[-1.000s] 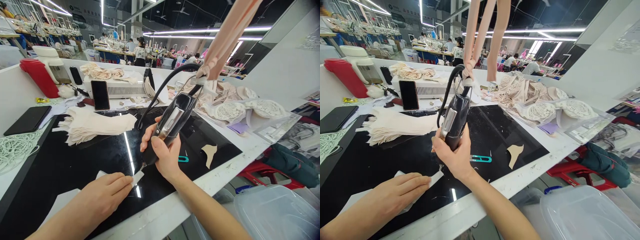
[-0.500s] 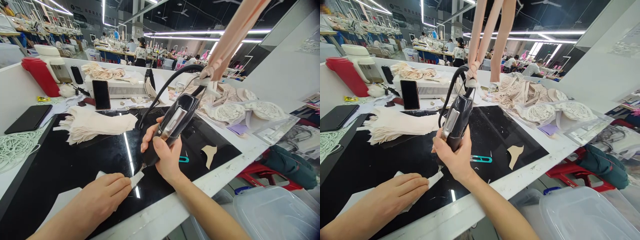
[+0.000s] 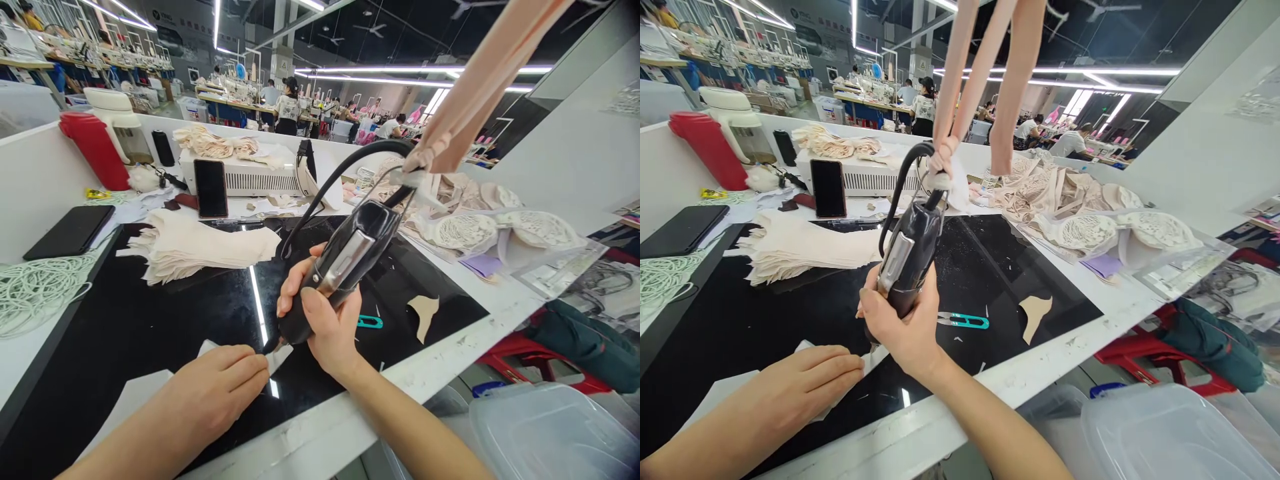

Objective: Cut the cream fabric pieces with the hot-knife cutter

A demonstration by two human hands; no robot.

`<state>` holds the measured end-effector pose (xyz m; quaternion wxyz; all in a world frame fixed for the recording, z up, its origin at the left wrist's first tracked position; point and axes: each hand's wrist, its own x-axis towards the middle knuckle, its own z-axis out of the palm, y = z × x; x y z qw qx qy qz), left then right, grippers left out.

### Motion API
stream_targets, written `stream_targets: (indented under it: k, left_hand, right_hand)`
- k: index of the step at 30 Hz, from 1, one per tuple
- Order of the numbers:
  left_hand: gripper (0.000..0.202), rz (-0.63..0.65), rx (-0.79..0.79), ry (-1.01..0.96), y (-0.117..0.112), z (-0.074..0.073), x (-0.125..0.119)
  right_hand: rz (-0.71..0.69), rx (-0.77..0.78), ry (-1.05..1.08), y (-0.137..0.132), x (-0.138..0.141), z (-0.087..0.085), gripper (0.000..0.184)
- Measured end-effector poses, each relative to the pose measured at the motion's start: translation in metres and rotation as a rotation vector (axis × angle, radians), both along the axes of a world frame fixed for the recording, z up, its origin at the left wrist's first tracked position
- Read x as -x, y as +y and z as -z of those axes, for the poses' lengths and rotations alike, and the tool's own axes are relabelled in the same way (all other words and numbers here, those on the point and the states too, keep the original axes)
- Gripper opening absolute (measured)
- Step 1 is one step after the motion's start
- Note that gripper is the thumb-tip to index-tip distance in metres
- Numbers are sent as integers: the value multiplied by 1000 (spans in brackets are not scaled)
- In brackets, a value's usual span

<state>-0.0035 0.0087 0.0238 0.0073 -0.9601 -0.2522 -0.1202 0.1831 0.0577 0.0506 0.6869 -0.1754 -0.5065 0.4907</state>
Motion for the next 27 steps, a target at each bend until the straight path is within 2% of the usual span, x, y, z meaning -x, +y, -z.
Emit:
stream_targets:
  k: [10,16,20,27]
  left_hand:
    - [35,-11,33,24,0,-5,-2]
    - [35,-7,40,33,-2,-4,-3]
    - [39,-15,59,29,-2,-5,-1]
    - [36,-21,75,-11,-1,-5,0]
  right_hand:
    - [74,17,-4,3,-10,-4,39]
    - [70,-14,-39,4,-9,1,38]
    - [51,-9,-58,5,-9,-2,33]
    - [23,21,-5,-6,-10,-7,39]
